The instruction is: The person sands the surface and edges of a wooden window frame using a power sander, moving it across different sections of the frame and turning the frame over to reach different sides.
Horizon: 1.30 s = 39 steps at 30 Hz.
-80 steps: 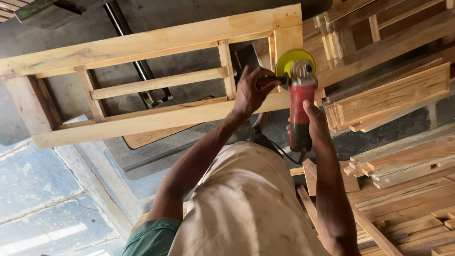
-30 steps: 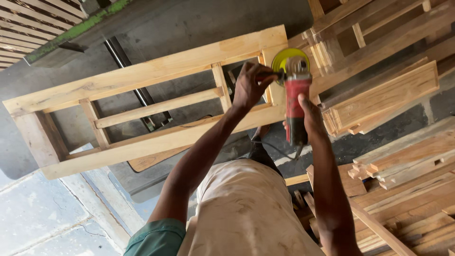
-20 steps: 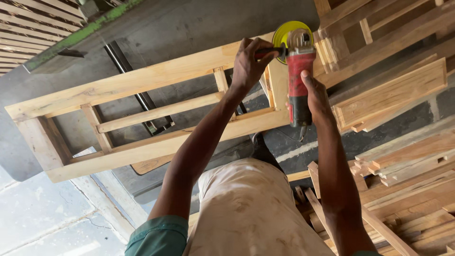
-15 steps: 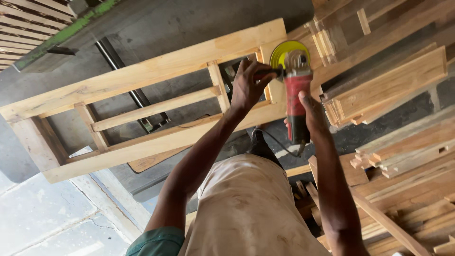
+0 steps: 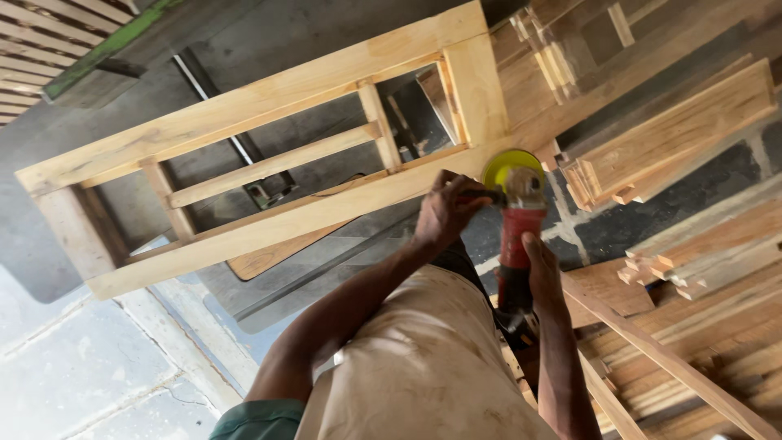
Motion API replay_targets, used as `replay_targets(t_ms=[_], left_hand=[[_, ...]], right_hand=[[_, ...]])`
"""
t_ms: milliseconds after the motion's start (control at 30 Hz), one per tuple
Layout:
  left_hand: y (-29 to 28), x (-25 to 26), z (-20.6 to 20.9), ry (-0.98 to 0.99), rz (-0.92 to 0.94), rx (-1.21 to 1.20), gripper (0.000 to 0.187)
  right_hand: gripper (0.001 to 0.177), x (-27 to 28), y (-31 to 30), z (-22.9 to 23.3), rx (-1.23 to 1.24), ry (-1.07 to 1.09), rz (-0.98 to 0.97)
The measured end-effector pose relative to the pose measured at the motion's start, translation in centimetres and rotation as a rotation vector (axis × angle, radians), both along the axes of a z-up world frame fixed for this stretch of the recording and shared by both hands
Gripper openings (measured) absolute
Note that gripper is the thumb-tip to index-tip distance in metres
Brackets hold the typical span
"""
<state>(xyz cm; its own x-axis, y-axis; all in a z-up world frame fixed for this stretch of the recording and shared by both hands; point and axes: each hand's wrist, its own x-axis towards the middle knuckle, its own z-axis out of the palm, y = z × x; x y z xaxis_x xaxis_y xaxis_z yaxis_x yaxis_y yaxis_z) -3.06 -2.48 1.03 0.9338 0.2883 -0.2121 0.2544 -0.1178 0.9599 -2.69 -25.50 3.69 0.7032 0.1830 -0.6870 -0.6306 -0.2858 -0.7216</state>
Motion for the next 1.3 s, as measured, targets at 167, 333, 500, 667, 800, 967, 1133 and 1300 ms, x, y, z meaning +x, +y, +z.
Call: replay_targets(t_ms=[167, 333, 500, 667, 800, 967, 1133, 1300], left_hand=[[2.7, -1.3, 2.2, -0.185, 0.008, 0.028, 0.029], [12.7, 4.3, -0.1, -0.362, -0.109, 0.256, 0.019], [21.2, 13.0, -1.1, -0.384, -0.111, 0.306, 0.025], [24.5, 19.9, -2.3, -0.333, -0.130, 0.367, 0.026], [25.2, 20.4, -3.8, -0.220, -0.164, 0.351, 0.024], [27.7, 15.5, -3.7, -0.178, -0.134, 0.347, 0.025], [29.6, 10.6, -2.2, -0.070, -0.088, 0.337, 0.027], [31.2, 6.7, -1.8, -0.015, -0.049, 0.326, 0.028]], right_hand=[[0.054, -2.6, 2.1, 1.3, 0.173, -0.047, -0.052], [0.059, 0.7, 11.1, -1.4, 0.482, -0.070, -0.119], [0.060, 7.6, 19.9, -1.5, 0.583, -0.070, -0.188], [0.064, 14.2, 23.5, -1.9, 0.519, -0.040, -0.226], [0.063, 14.8, 24.7, -3.1, 0.458, 0.029, -0.263], [0.064, 11.8, 26.5, -3.0, 0.491, 0.065, -0.179], [0.063, 8.6, 28.2, -2.1, 0.554, 0.111, -0.112], [0.060, 5.5, 29.6, -1.6, 0.558, 0.092, -0.075]])
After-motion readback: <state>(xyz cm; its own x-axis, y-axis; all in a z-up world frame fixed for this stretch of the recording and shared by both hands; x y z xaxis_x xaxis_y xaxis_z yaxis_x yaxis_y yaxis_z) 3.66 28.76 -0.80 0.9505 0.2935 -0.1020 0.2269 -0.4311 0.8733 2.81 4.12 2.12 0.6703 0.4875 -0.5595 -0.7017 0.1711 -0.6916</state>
